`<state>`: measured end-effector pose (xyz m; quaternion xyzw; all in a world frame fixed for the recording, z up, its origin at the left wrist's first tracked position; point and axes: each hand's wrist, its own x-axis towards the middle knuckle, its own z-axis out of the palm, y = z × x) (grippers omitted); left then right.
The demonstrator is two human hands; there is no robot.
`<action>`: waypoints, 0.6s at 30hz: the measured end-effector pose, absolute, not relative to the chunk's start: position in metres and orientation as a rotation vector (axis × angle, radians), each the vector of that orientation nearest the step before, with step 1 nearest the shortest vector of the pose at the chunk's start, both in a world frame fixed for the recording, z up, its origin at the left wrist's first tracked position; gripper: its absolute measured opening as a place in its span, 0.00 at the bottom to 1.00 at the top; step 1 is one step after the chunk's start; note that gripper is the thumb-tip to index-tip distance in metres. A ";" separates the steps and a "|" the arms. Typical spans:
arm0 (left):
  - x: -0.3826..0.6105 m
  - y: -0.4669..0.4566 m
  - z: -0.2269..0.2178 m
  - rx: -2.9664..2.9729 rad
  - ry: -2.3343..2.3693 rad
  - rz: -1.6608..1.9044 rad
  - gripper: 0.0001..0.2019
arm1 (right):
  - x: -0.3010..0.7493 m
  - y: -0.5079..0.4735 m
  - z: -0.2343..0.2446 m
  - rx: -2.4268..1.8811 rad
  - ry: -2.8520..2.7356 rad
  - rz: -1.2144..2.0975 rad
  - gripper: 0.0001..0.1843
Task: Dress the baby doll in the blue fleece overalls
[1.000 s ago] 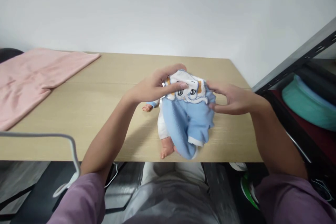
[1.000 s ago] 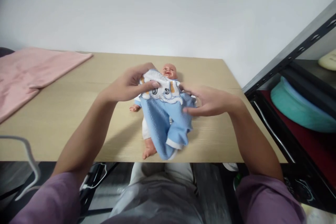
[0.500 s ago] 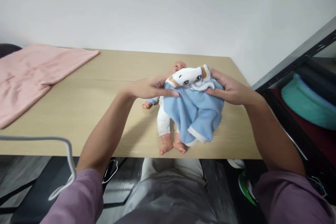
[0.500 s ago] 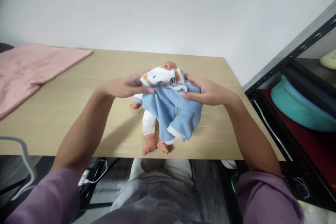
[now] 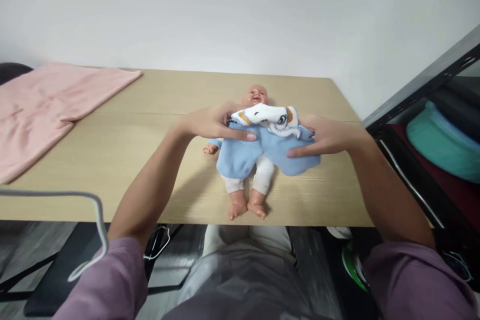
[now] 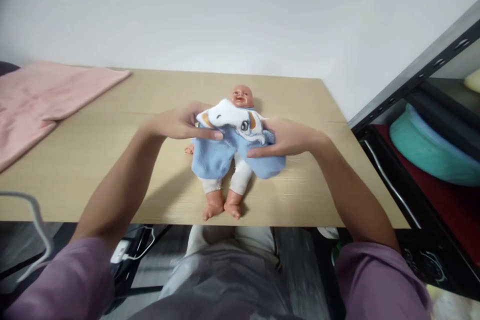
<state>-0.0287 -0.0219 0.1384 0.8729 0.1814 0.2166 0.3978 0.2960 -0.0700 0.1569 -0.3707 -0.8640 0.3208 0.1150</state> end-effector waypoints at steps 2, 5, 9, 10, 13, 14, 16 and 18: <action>-0.018 -0.023 0.137 2.207 0.409 0.694 0.19 | 0.282 -0.070 0.144 -1.049 -2.437 0.959 0.44; -0.005 -0.028 0.142 2.157 0.371 0.861 0.21 | 0.270 -0.068 0.123 -0.978 -2.338 0.984 0.51; -0.014 -0.034 0.152 2.067 0.447 0.761 0.24 | 0.268 -0.068 0.111 -0.905 -2.197 1.101 0.41; -0.020 -0.035 0.152 2.052 0.483 0.696 0.25 | 0.268 -0.069 0.110 -0.890 -2.145 1.160 0.38; -0.033 -0.032 0.145 2.023 0.529 0.534 0.21 | 0.269 -0.069 0.109 -0.896 -2.026 1.274 0.37; -0.035 -0.030 0.141 2.007 0.518 0.527 0.20 | 0.269 -0.068 0.108 -0.916 -2.019 1.286 0.38; -0.036 -0.025 0.131 1.959 0.483 0.574 0.20 | 0.269 -0.066 0.107 -0.953 -2.080 1.326 0.39; -0.033 -0.023 0.123 1.905 0.471 0.649 0.21 | 0.269 -0.065 0.108 -0.936 -2.215 1.406 0.41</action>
